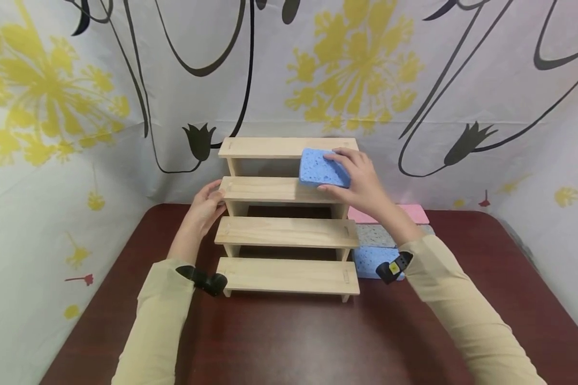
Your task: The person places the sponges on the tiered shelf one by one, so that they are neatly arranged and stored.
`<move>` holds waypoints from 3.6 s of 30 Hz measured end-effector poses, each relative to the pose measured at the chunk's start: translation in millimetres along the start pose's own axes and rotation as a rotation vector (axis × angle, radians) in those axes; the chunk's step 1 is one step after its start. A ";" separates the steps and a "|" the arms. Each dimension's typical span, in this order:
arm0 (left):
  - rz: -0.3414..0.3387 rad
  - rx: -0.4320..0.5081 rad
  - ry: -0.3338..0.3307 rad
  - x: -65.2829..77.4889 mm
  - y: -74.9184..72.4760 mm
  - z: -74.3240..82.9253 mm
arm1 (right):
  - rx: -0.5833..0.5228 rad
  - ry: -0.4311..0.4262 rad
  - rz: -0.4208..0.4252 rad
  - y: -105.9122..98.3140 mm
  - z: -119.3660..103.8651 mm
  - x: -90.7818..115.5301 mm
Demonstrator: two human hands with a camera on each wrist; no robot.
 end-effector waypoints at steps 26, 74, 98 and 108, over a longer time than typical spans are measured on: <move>0.016 0.030 0.010 -0.9 -2.2 0.7 | -0.016 0.040 -0.098 34.8 -33.6 -70.0; 0.020 0.032 0.020 -1.1 -1.8 -2.1 | 0.101 0.079 -0.436 86.0 -40.1 -138.9; -0.001 0.011 0.030 0.3 0.3 -2.1 | 0.178 0.071 -0.292 79.0 -47.1 -105.5; -0.007 0.014 0.022 2.7 -0.3 -2.8 | -0.040 -0.110 0.108 35.9 -36.3 -66.6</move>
Point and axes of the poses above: each hand's wrist, its own x-axis away from the middle knuckle, its own y-axis out of the palm, z = x × y, the point moved 5 cm from there along -x, towards the middle knuckle, and after that the axes turned 5 degrees about -z, right-handed, at the moved point
